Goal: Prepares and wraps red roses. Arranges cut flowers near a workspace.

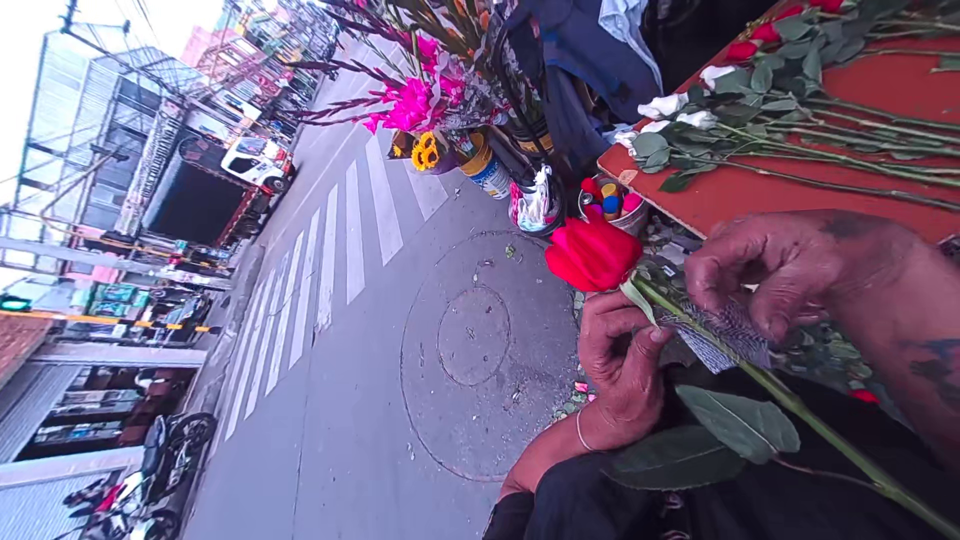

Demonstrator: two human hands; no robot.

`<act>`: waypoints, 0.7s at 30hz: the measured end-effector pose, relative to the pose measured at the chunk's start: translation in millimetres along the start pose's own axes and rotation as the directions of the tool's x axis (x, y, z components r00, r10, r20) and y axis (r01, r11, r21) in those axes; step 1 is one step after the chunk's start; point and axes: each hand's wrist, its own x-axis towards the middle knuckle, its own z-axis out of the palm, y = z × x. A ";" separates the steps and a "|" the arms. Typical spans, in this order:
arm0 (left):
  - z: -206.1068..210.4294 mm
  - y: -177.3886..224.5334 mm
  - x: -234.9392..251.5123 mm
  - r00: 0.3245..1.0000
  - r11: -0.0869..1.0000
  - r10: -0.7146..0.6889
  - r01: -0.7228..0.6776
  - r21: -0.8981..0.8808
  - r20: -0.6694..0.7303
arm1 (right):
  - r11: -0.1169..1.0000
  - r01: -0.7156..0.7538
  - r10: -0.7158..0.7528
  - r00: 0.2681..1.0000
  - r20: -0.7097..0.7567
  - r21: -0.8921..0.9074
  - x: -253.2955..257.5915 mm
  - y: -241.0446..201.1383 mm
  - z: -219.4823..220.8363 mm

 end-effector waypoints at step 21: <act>-16.7 18.6 6.1 0.906 0.829 0.274 -0.393 0.397 0.324 | 0.965 -0.001 -0.108 0.910 -0.400 -0.263 7.8 -5.8 49.0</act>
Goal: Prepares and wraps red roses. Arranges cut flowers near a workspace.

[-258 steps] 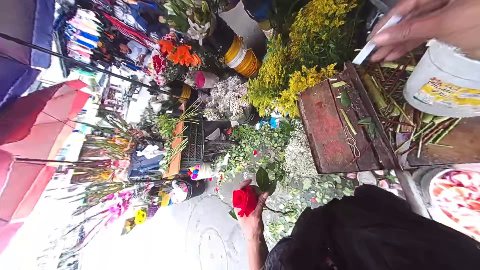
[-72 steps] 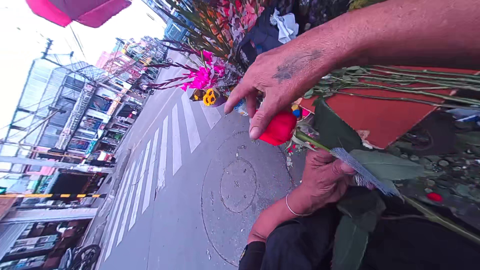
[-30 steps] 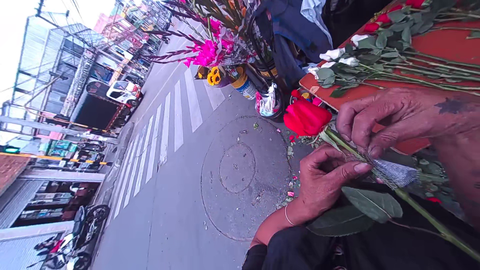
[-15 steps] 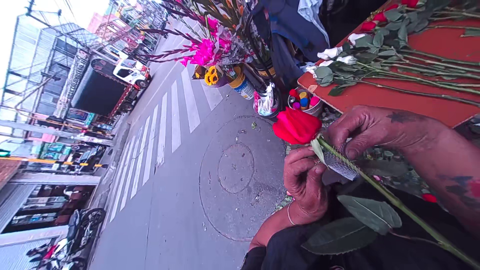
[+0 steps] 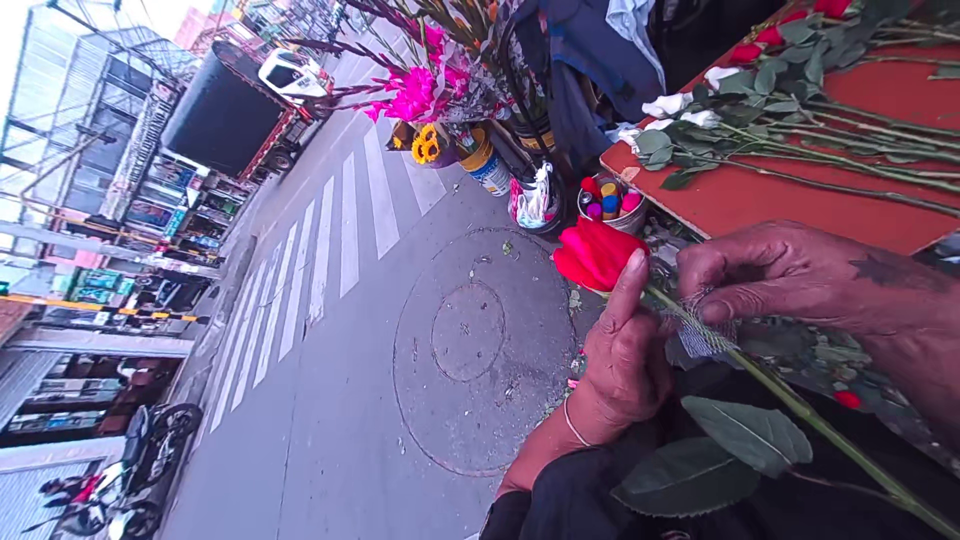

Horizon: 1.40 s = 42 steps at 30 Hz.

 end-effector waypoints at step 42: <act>22.6 -14.8 -22.0 0.965 0.988 -0.098 0.122 0.090 -0.241 | 0.295 -0.121 -0.682 0.667 -0.298 -0.948 4.8 44.7 41.0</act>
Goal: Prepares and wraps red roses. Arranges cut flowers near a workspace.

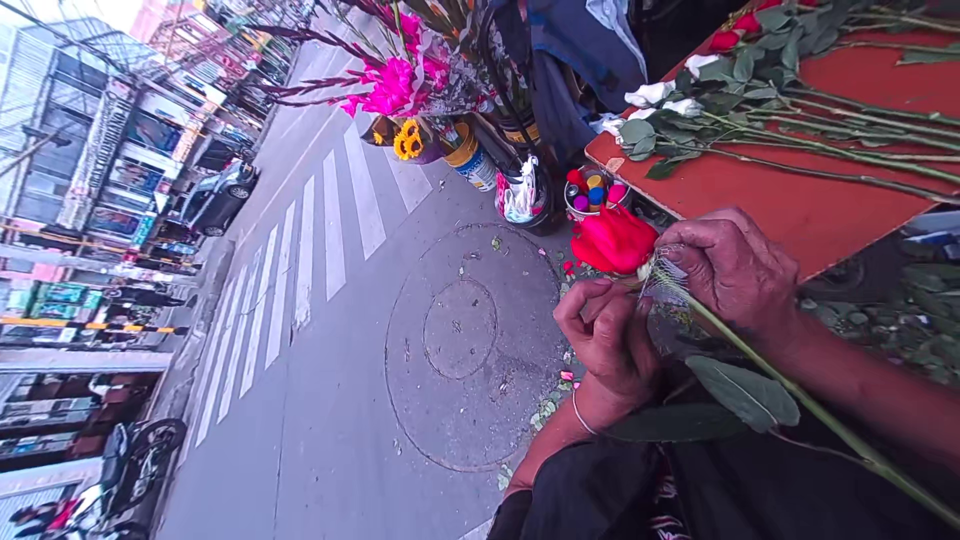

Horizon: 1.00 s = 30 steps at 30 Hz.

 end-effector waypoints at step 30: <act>-88.3 -22.8 35.9 0.997 0.913 -0.029 0.059 -0.403 0.078 | -0.410 -0.501 0.329 0.698 0.636 0.762 29.5 -49.5 75.3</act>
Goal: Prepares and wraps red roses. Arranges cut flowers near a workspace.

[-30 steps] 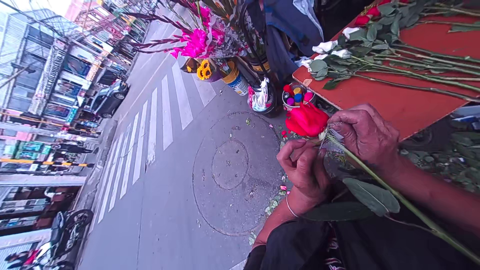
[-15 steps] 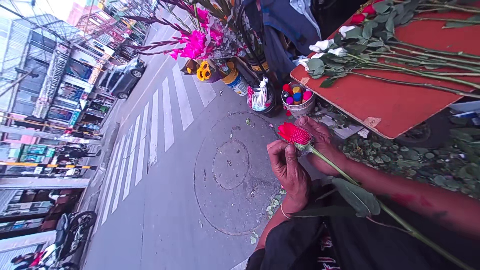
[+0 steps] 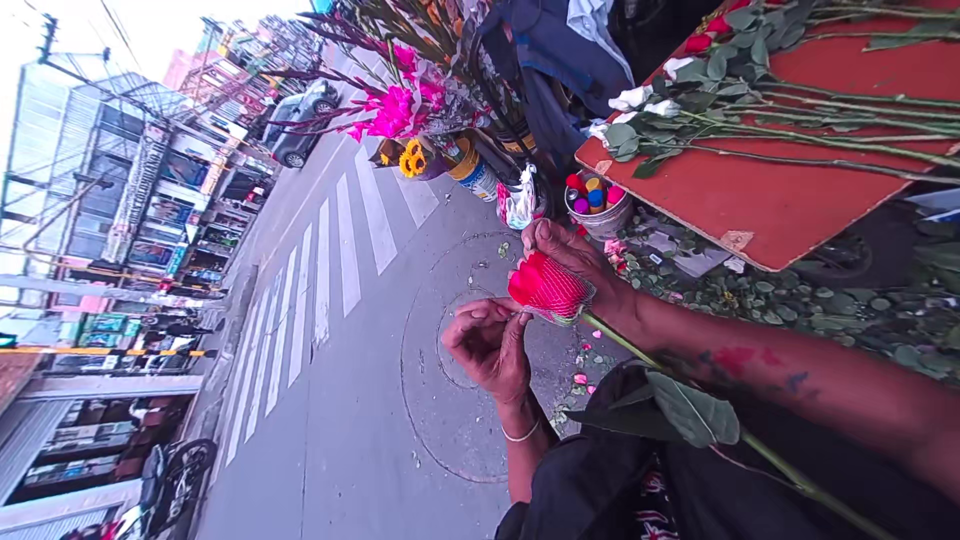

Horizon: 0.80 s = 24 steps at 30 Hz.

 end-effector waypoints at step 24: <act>84.2 0.7 28.1 0.749 0.440 -0.659 0.460 -0.771 0.071 | 0.308 -0.504 0.695 0.698 -0.170 -0.807 -89.4 -145.4 -76.5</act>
